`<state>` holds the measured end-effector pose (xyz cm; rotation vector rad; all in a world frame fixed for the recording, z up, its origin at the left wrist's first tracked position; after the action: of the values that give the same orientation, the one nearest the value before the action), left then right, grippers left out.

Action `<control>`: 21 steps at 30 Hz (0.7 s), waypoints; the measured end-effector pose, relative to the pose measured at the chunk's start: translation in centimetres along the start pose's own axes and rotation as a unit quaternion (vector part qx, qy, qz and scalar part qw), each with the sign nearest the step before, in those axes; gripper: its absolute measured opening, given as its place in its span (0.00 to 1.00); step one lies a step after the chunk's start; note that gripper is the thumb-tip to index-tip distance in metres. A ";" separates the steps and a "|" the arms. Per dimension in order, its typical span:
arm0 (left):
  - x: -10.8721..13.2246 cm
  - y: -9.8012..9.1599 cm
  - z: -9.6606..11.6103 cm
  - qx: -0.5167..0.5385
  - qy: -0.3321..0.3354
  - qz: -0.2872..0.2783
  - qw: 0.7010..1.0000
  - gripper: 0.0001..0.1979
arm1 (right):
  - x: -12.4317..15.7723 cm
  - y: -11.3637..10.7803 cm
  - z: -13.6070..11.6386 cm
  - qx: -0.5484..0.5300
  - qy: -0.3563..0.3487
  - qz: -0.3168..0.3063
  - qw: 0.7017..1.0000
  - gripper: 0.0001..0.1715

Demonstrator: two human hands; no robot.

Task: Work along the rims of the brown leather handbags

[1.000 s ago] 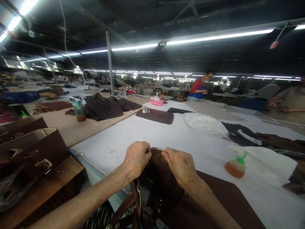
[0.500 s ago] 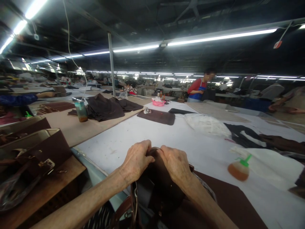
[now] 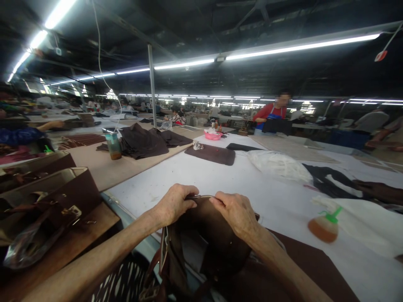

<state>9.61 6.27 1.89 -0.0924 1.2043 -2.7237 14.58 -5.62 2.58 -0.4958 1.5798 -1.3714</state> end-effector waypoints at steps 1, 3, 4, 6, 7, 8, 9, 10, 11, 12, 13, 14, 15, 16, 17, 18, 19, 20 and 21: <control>-0.1 0.0 0.0 0.007 0.005 -0.006 1.000 0.05 | 0.0 0.1 0.0 0.002 -0.004 0.000 1.000 0.17; -0.4 0.1 -0.1 0.022 0.009 -0.017 1.000 0.05 | -0.1 0.3 0.0 0.009 -0.012 0.001 1.000 0.18; -0.5 0.1 -0.2 0.025 0.009 -0.022 0.999 0.06 | -0.2 0.4 0.0 0.014 -0.017 0.001 1.000 0.18; -0.7 0.2 0.0 0.014 0.015 -0.028 0.999 0.05 | -0.2 0.5 -0.1 0.027 -0.034 0.003 0.999 0.20; -0.7 0.3 0.2 0.003 0.023 -0.029 0.999 0.04 | -0.2 0.6 -0.3 0.034 -0.044 0.004 0.998 0.19; -0.6 0.3 0.4 -0.009 0.035 -0.026 0.999 0.03 | -0.1 0.6 -0.4 0.041 -0.054 0.004 0.998 0.18; -0.5 0.3 0.7 -0.020 0.048 -0.023 0.998 0.03 | -0.1 0.7 -0.6 0.051 -0.065 0.006 0.997 0.17; -0.4 0.3 0.9 -0.030 0.061 -0.017 0.998 0.04 | 0.0 0.6 -0.8 0.063 -0.075 0.008 0.995 0.16; -0.3 0.3 1.0 -0.038 0.069 -0.011 0.997 0.05 | 0.1 0.6 -1.1 0.076 -0.086 0.011 0.993 0.16; -0.2 0.4 1.0 -0.044 0.071 -0.005 0.996 0.06 | 0.2 0.5 -1.5 0.090 -0.098 0.015 0.991 0.18; -0.2 0.4 1.0 -0.050 0.072 0.003 0.996 0.06 | 0.3 0.3 -1.9 0.104 -0.111 0.022 0.988 0.20; -0.2 0.4 1.0 -0.056 0.072 0.010 0.996 0.06 | 0.4 0.1 -2.3 0.115 -0.123 0.031 0.985 0.23; -0.1 0.5 1.0 -0.062 0.074 0.016 0.995 0.06 | 0.5 -0.1 -2.8 0.123 -0.133 0.041 0.982 0.25; 0.0 0.5 1.1 -0.067 0.078 0.020 0.995 0.06 | 0.5 -0.4 -3.2 0.129 -0.141 0.053 0.980 0.25; 0.0 0.5 1.3 -0.070 0.082 0.023 0.994 0.07 | 0.5 -0.6 -3.5 0.133 -0.144 0.062 0.979 0.23; 0.1 0.5 1.4 -0.071 0.085 0.025 0.994 0.07 | 0.4 -0.8 -3.8 0.133 -0.143 0.068 0.978 0.21; 0.1 0.4 1.5 -0.070 0.084 0.027 0.994 0.07 | 0.3 -0.9 -4.1 0.128 -0.141 0.072 0.979 0.18; 0.1 0.4 1.5 -0.071 0.079 0.025 0.994 0.08 | 0.2 -0.9 -4.3 0.119 -0.136 0.071 0.981 0.14; 0.1 0.4 1.5 -0.072 0.074 0.021 0.994 0.07 | 0.1 -0.9 -4.4 0.108 -0.132 0.068 0.983 0.11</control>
<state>9.71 4.92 2.62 0.1172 1.4256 -2.6440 10.62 -3.57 2.98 -0.4108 1.2128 -1.2966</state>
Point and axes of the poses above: each hand's wrist, its own x-axis away from the middle knuckle, its own y-axis out of the palm, z = x × y, the point moved 10 cm from there along -x, towards the middle knuckle, and after that the axes turned 13 degrees about -y, right-handed, at the moved point
